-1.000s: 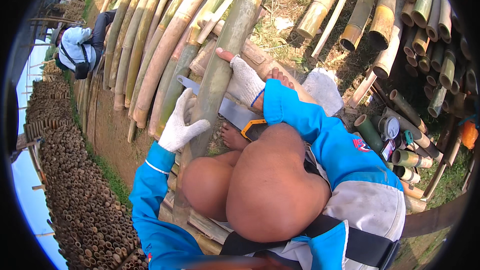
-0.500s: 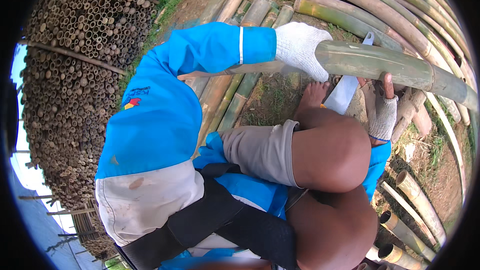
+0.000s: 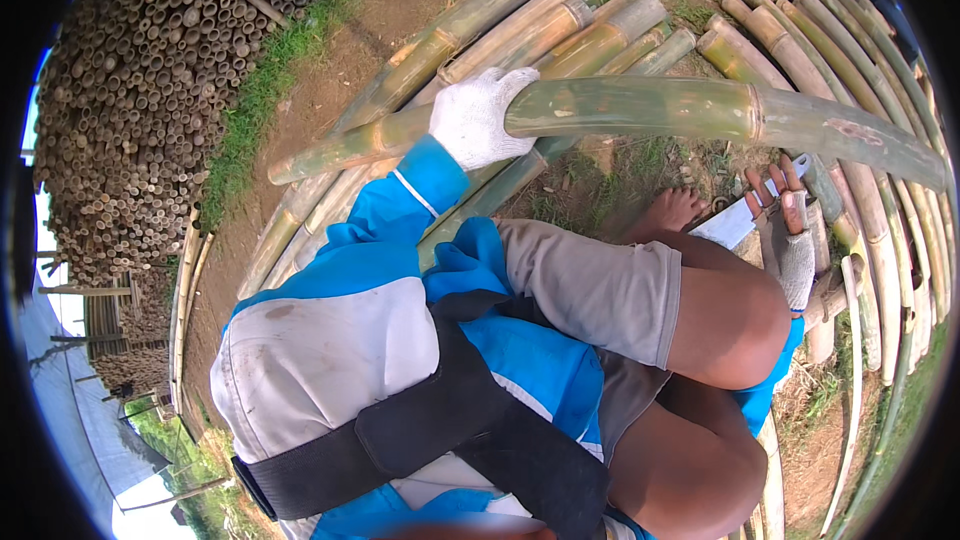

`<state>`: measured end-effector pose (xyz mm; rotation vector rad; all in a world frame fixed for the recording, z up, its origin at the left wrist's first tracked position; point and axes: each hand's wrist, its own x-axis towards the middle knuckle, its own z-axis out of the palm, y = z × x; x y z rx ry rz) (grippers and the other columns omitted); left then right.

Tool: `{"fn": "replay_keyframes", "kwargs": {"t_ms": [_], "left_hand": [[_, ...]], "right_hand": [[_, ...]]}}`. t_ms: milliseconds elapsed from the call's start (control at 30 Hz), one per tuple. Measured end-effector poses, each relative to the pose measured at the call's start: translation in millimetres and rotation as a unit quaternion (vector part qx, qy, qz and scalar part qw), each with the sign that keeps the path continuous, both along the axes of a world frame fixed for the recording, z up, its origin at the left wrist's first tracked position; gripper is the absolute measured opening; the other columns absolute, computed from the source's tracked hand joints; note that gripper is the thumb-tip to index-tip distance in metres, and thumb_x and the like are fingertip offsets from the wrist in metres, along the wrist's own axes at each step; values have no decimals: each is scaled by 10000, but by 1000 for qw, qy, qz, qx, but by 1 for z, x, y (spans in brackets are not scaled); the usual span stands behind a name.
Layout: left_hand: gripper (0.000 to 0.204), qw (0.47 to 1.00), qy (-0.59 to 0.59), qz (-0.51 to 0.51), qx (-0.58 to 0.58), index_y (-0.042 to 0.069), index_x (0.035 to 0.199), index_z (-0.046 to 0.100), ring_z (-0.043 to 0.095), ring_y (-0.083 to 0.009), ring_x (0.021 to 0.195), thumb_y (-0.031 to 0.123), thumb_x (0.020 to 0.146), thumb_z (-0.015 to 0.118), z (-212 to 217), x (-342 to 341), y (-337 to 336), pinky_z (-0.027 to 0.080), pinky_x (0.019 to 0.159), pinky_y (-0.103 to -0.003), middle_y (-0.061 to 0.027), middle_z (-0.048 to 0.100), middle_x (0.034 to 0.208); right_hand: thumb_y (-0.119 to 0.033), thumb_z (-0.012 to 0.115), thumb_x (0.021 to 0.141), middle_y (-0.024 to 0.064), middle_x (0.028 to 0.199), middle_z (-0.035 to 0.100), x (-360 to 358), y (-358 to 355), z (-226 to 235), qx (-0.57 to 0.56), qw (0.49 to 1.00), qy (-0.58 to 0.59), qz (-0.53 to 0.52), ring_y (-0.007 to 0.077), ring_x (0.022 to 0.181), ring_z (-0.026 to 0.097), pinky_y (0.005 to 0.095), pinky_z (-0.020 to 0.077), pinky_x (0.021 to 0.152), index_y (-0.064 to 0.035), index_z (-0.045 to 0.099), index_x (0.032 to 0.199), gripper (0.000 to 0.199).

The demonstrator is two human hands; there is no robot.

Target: The person uses a hand saw to cut bamboo poles into shorter sections. They position each pole on a support, saw through it, and then move the cut pieces aside.

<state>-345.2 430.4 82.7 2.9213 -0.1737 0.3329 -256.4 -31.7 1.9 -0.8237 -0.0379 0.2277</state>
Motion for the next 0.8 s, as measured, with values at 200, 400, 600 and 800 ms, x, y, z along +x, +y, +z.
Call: {"fn": "replay_keyframes", "kwargs": {"t_ms": [200, 400, 600, 800], "left_hand": [[765, 991, -29, 126, 42, 193, 1441, 705, 791, -362, 1047, 437, 746, 917, 13, -43, 82, 650, 934, -446, -139, 776, 1248], [887, 977, -20, 204, 65, 162, 1531, 637, 749, -366, 1205, 410, 734, 940, -10, -97, 178, 617, 1039, -467, -166, 743, 1368], [982, 920, 190, 334, 77, 166, 1585, 585, 594, -356, 1458, 388, 711, 973, -99, -144, 264, 369, 1299, -515, -140, 689, 1516], [781, 910, 204, 361, -20, 100, 1462, 712, 671, -408, 1370, 530, 834, 885, -118, -122, 318, 525, 1172, -488, -201, 724, 1466]], "right_hand": [[-410, 702, 1111, 173, 1613, 531, -4, 106, 16, -18, 996, 12, 81, 391, 1531, 492, 521, 392, 1285, 17, 479, 1615, 697], [-393, 695, 1117, 171, 1594, 542, -9, 178, 30, -19, 992, 5, 122, 368, 1494, 526, 499, 416, 1262, 12, 482, 1612, 674], [-376, 689, 1122, 168, 1575, 552, -23, 146, 24, -43, 995, 19, 89, 345, 1458, 560, 476, 440, 1239, 7, 485, 1609, 651], [-358, 683, 1128, 165, 1556, 563, -65, 58, -1, -72, 995, 65, -27, 321, 1421, 594, 454, 463, 1216, 2, 489, 1606, 629]]}}
